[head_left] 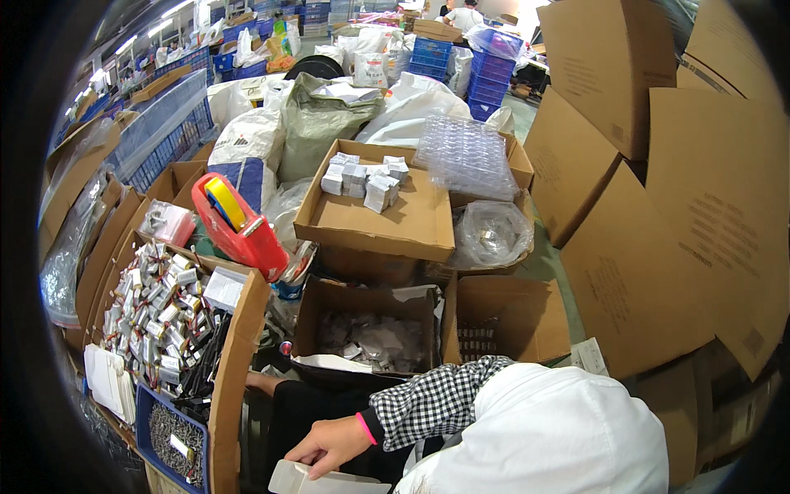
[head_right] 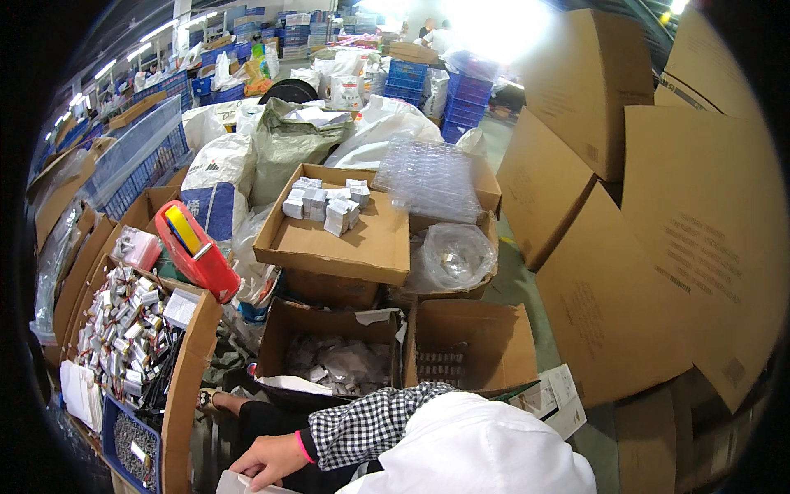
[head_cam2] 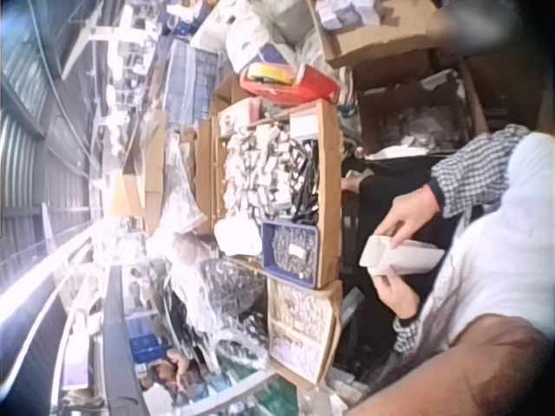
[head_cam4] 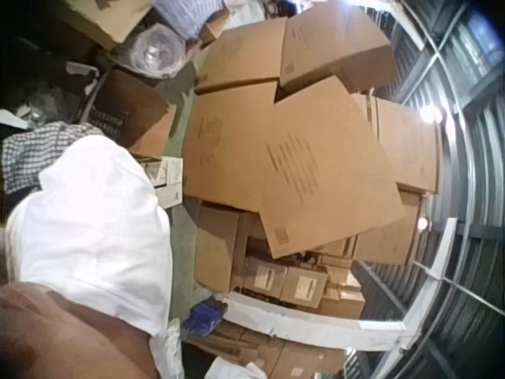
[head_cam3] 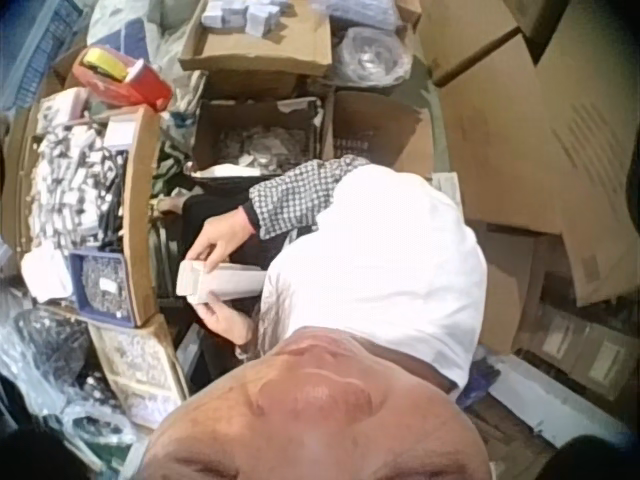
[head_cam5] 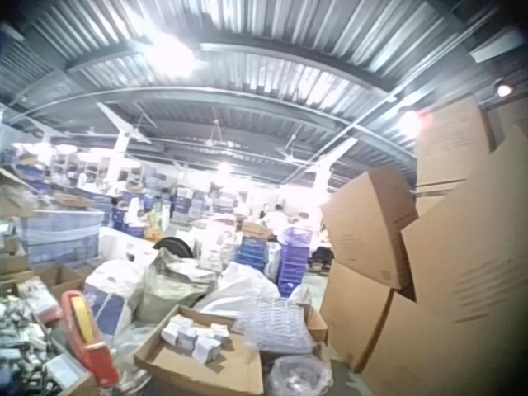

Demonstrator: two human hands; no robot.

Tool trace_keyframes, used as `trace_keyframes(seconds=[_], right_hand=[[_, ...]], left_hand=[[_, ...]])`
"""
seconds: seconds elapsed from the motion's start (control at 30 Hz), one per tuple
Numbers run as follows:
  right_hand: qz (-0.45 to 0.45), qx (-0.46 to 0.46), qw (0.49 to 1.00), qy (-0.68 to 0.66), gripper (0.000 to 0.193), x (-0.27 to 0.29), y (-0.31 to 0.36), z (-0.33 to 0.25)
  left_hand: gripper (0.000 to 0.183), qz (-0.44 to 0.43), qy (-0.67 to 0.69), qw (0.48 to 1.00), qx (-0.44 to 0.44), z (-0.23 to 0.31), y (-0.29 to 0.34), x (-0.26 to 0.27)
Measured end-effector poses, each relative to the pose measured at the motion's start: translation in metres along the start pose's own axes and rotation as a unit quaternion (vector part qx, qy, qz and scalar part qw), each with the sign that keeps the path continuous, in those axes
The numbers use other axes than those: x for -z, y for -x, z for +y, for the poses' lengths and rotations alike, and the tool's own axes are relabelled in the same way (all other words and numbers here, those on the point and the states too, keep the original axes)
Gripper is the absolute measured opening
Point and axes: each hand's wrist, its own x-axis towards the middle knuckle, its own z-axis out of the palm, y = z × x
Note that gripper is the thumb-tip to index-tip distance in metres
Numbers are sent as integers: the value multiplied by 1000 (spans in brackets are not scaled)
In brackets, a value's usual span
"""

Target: The person repeatedly picks small cylindrical parts from a blue tray and places them into small white paper boxes. They fold the boxes closed and set them aside on the table. The process is repeated continuously throughout the clip.

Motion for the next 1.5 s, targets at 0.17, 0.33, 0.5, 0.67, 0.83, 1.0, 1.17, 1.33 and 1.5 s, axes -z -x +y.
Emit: trace_keyframes(seconds=[0.17, 0.33, 0.5, 0.67, 0.83, 1.0, 1.17, 1.33, 1.5], right_hand=[[-11, -65, 986, -152, 59, -5, 4, 13], [-26, -71, 988, -138, 50, -13, 0, 19], [-60, -18, 998, -31, 45, -19, 9, 16], [-22, 51, 998, 19, 41, -18, 2, 8], [-48, 44, 996, 65, 26, -6, 5, 6], [-18, -11, 999, -31, 16, -14, 10, -3], [-16, -34, 997, -66, 19, -17, 7, -11], [-35, -125, 976, -177, 35, -15, 6, -9], [-44, -118, 981, -148, 40, -15, 7, -8]], left_hand=[[58, 105, 75, 991, -17, 3, 20, -15], [57, 116, 53, 991, -43, -10, 23, -11], [56, 121, 100, 988, 15, -13, 37, -6], [45, 109, -2, 993, -43, -15, 41, 3], [34, 46, 29, 998, -28, -23, 36, 14], [14, 45, -68, 990, -114, -15, 36, 14], [12, 47, -28, 990, -132, -14, 30, 17], [27, 30, 170, 980, -101, -22, 33, 7], [34, 39, 171, 977, -117, -29, 34, 7]])
